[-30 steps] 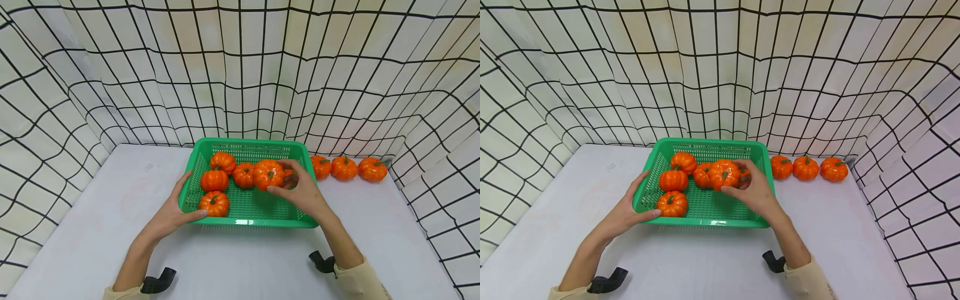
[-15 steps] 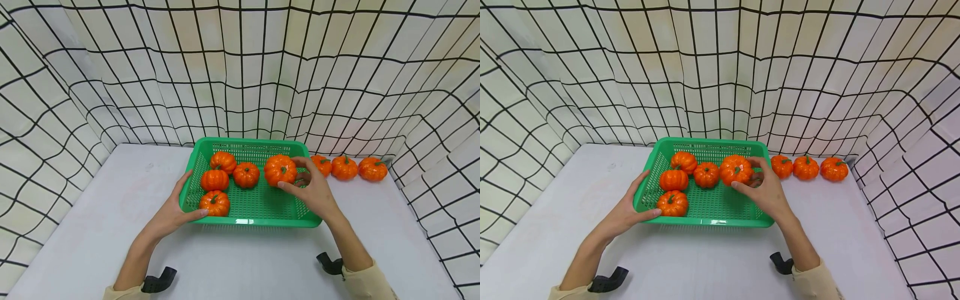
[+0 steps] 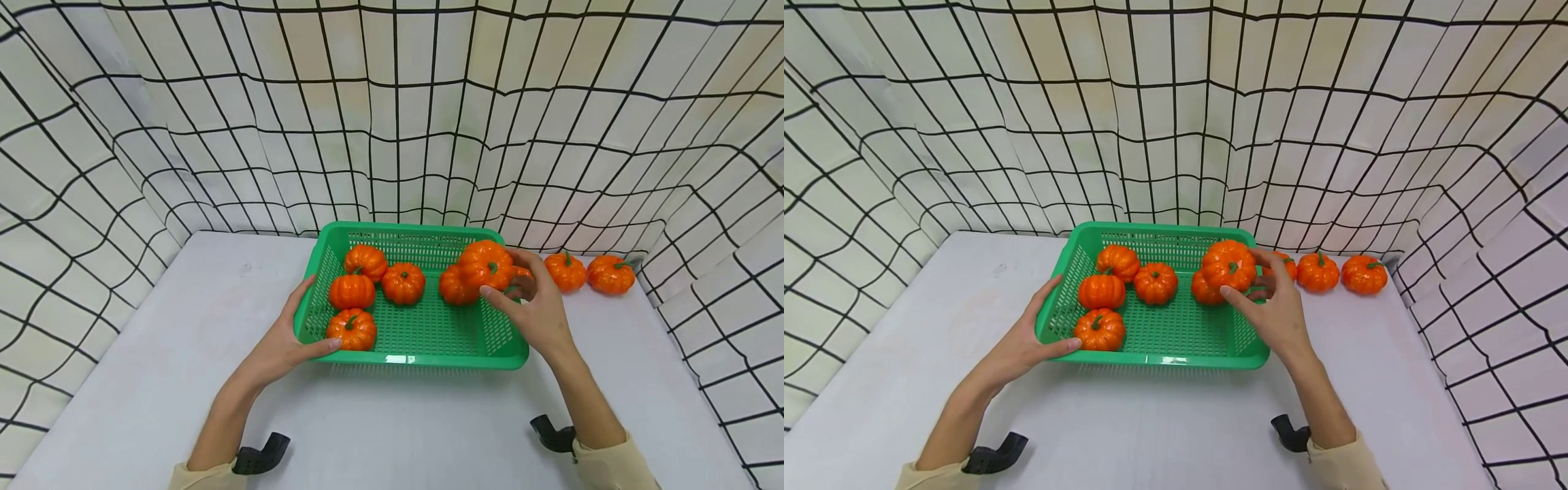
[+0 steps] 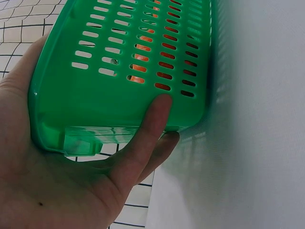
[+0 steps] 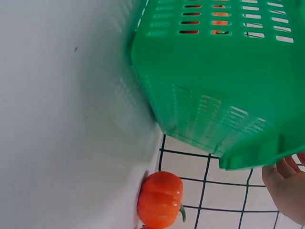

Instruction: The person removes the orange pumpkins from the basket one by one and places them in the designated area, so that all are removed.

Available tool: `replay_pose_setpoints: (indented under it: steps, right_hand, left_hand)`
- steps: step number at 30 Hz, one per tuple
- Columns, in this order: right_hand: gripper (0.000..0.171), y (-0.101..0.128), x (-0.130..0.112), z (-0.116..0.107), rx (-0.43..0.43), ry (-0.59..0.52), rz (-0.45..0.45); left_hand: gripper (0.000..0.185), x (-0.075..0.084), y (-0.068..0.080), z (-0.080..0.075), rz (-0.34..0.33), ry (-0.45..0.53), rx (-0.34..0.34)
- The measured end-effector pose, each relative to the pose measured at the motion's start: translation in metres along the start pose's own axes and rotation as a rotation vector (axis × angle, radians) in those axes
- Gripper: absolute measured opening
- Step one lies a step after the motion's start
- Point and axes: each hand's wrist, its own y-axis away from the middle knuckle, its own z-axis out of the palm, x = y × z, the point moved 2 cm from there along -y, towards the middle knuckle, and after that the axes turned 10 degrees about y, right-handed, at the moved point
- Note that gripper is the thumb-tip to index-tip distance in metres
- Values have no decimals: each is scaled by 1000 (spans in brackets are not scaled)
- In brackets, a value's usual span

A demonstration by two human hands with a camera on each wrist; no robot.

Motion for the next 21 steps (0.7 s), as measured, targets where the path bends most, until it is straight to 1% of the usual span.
replay_pose_setpoints:
  steps: [12, 15, 21]
  right_hand:
    - [67, 9, 12, -14, 84, 3, 28]
    - [68, 10, 14, -18, 111, 26, 46]
    - [70, 13, 18, -29, 169, 91, 113]
  left_hand:
    - [113, 0, 1, 2, 9, 18, -8]
    - [113, 0, 1, 1, 10, 17, -7]
    - [113, -2, -1, 2, 4, 21, 0]
